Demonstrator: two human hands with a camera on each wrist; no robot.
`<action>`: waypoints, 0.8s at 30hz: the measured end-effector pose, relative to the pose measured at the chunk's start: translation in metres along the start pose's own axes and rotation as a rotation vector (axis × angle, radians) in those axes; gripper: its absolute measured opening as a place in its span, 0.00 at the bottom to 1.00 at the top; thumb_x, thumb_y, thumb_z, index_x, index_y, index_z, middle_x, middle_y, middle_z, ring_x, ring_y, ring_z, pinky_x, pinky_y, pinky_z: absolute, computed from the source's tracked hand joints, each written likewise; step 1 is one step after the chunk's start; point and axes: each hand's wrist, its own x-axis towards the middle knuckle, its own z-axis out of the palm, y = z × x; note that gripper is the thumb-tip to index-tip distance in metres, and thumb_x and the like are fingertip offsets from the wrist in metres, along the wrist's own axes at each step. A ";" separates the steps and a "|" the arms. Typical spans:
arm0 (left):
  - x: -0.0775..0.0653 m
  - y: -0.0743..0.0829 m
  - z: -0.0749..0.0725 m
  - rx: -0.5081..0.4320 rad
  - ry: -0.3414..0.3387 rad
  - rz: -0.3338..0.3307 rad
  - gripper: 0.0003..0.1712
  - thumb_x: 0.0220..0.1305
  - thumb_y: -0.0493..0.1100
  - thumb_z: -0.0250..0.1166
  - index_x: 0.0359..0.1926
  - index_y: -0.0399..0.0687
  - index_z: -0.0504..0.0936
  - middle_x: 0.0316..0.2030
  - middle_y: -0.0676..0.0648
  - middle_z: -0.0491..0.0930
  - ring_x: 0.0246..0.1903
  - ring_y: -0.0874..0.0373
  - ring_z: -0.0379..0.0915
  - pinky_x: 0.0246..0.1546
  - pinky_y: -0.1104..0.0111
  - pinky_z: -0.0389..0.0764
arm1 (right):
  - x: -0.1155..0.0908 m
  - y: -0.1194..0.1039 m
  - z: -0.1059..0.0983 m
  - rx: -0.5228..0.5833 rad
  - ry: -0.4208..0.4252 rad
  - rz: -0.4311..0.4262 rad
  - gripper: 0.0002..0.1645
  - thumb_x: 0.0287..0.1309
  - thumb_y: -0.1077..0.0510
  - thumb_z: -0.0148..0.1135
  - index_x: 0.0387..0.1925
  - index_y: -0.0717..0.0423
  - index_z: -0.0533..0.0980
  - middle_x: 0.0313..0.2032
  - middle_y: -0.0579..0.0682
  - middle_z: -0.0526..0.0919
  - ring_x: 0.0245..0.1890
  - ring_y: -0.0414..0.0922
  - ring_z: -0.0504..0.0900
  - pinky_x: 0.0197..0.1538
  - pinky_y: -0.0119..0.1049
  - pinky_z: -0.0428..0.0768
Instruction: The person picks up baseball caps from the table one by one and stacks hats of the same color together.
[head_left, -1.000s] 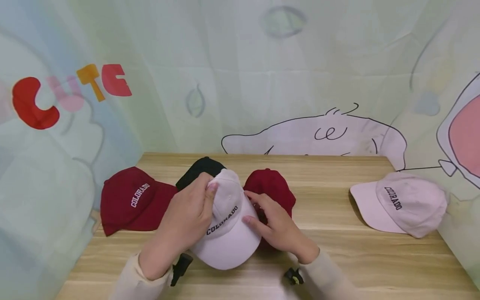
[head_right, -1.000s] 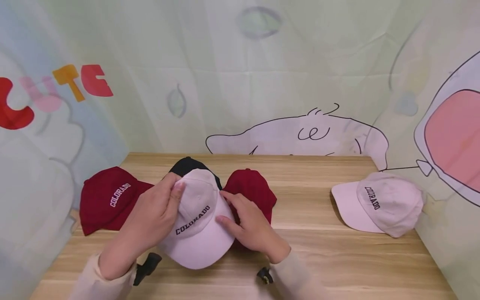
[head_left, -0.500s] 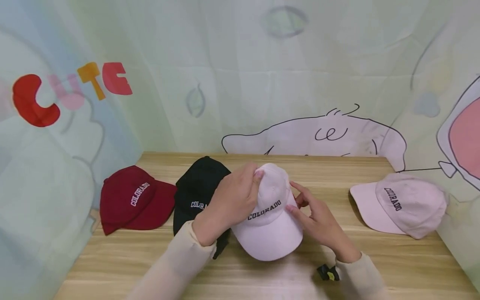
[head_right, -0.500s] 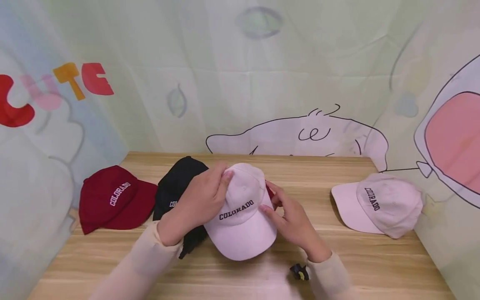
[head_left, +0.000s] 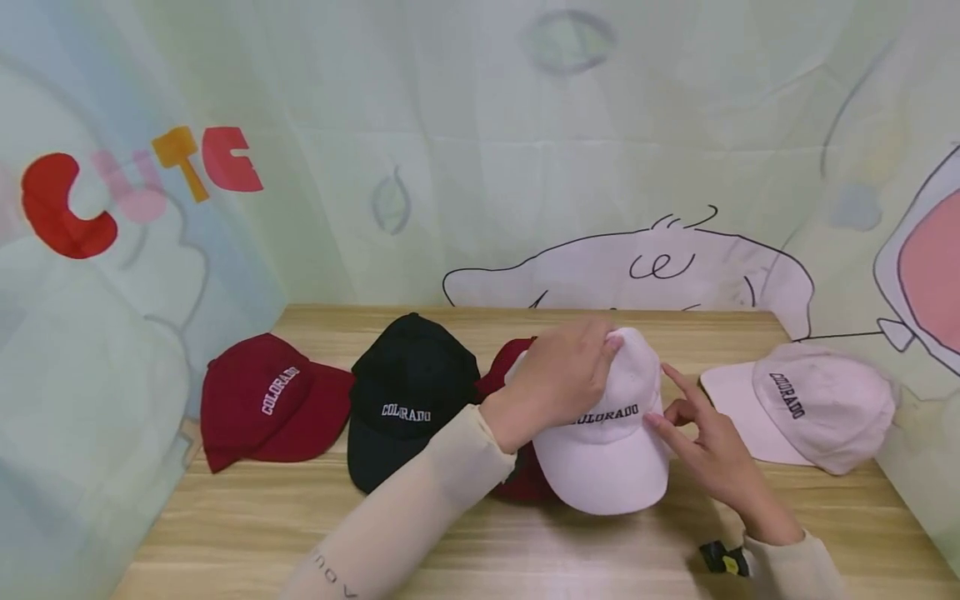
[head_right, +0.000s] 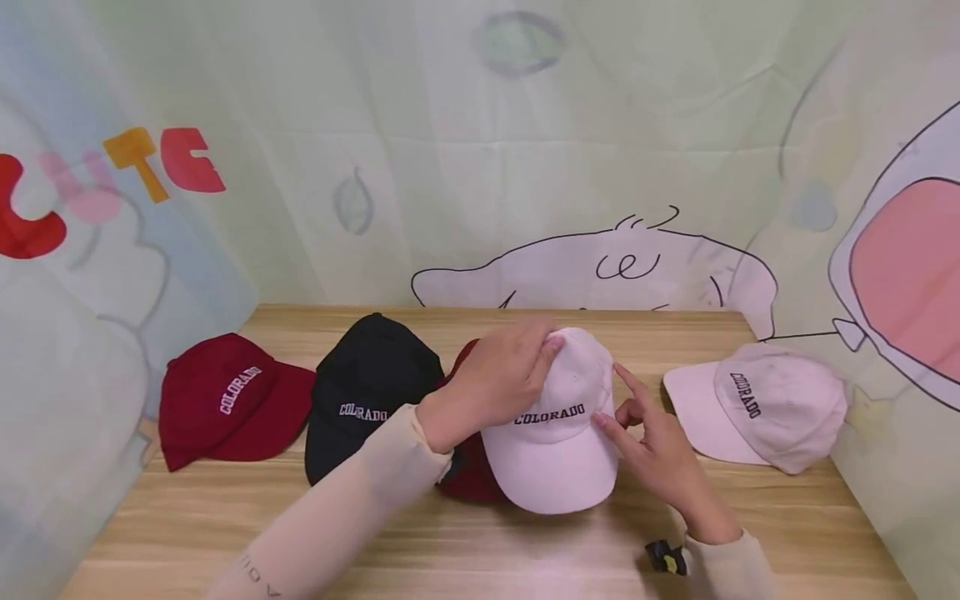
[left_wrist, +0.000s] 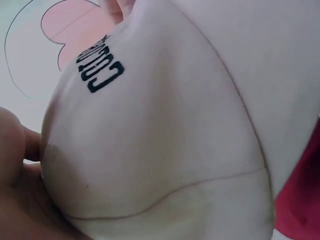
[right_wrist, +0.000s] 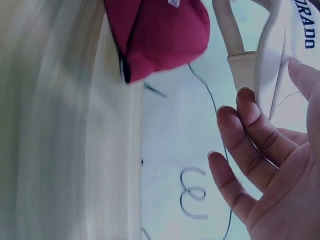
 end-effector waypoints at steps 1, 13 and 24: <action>0.003 0.002 0.003 -0.001 -0.004 0.011 0.18 0.84 0.53 0.43 0.52 0.47 0.73 0.32 0.53 0.73 0.29 0.60 0.72 0.28 0.72 0.73 | -0.002 0.002 -0.003 -0.007 0.010 0.008 0.46 0.61 0.69 0.69 0.78 0.51 0.62 0.25 0.38 0.78 0.26 0.30 0.74 0.30 0.25 0.72; 0.042 0.009 0.033 -0.103 -0.037 0.014 0.19 0.83 0.52 0.46 0.61 0.53 0.77 0.50 0.53 0.82 0.49 0.60 0.78 0.52 0.63 0.79 | -0.026 0.024 -0.030 -0.043 0.101 0.072 0.49 0.57 0.72 0.71 0.77 0.56 0.62 0.23 0.36 0.76 0.24 0.29 0.74 0.34 0.25 0.69; 0.063 0.021 0.061 -0.182 -0.117 -0.060 0.23 0.82 0.57 0.47 0.69 0.62 0.75 0.58 0.57 0.78 0.57 0.62 0.72 0.54 0.64 0.66 | -0.041 0.038 -0.042 -0.087 0.081 0.181 0.46 0.60 0.67 0.70 0.77 0.61 0.61 0.25 0.36 0.76 0.28 0.28 0.76 0.36 0.17 0.72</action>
